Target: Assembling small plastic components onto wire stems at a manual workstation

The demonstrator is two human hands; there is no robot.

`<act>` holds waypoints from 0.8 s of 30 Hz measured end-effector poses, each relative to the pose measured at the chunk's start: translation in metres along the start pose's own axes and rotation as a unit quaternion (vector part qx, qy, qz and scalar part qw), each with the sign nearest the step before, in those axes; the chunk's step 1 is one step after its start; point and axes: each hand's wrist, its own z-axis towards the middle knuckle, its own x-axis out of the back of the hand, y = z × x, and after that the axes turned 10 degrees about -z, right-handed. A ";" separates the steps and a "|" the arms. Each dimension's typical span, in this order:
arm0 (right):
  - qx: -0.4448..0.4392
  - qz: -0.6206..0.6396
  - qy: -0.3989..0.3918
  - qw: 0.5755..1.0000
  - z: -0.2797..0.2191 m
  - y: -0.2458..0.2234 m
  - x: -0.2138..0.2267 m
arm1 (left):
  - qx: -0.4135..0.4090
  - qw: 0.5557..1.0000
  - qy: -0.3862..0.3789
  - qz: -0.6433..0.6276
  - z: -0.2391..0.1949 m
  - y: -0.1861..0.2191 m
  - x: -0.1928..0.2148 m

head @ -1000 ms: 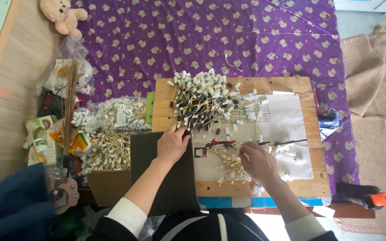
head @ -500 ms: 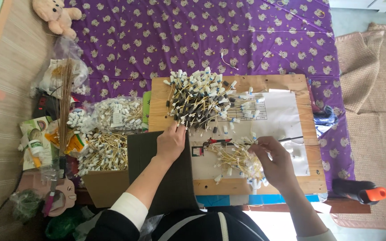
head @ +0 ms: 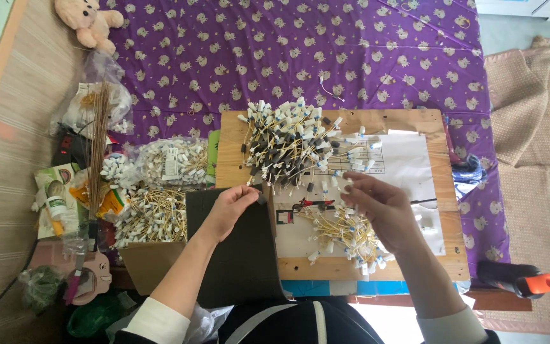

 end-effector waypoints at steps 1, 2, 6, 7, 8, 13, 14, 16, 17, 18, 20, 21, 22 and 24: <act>0.000 -0.001 0.000 1.000 0.002 0.005 -0.002 | 0.000 1.000 0.000 -0.001 0.004 -0.003 0.002; -0.010 -0.022 0.030 0.999 0.004 0.009 -0.005 | 0.011 1.000 0.005 -0.006 0.007 -0.007 0.006; -0.010 -0.046 0.068 0.997 0.008 0.006 -0.020 | 0.019 0.998 0.039 0.051 0.026 -0.023 0.017; -0.012 -0.046 0.066 0.997 0.007 0.000 -0.025 | 0.020 0.998 0.041 0.050 0.020 -0.012 0.013; 0.000 -0.050 0.055 0.997 0.007 -0.007 -0.030 | 0.002 0.997 0.028 0.072 0.016 0.000 0.007; 0.024 -0.118 0.027 0.992 -0.001 -0.032 -0.042 | -0.047 0.978 0.035 0.202 0.018 0.008 -0.001; 0.023 -0.217 0.028 0.976 -0.004 -0.038 -0.044 | -0.044 0.976 0.052 0.208 0.019 0.004 -0.001; 0.021 -0.313 0.027 0.949 -0.003 -0.037 -0.044 | -0.041 0.974 0.069 0.212 0.025 -0.005 0.000; 0.032 -0.381 0.014 0.924 0.000 -0.030 -0.042 | -0.045 0.970 0.085 0.224 0.028 -0.009 0.001; 0.042 -0.446 0.000 0.894 0.002 -0.022 -0.042 | -0.047 0.965 0.101 0.237 0.031 -0.014 0.004; 0.090 -0.467 0.001 0.880 0.008 -0.005 -0.042 | -0.047 0.970 0.118 0.210 0.034 -0.017 0.005; 0.139 -0.487 0.004 0.862 0.011 0.003 -0.043 | -0.050 0.973 0.132 0.183 0.035 -0.018 0.005; 0.141 -0.487 0.001 0.862 0.012 0.007 -0.043 | -0.050 0.973 0.135 0.182 0.034 -0.020 0.005; 0.165 -0.484 -0.004 0.859 0.014 0.014 -0.044 | -0.047 0.988 0.134 0.061 0.032 -0.023 0.003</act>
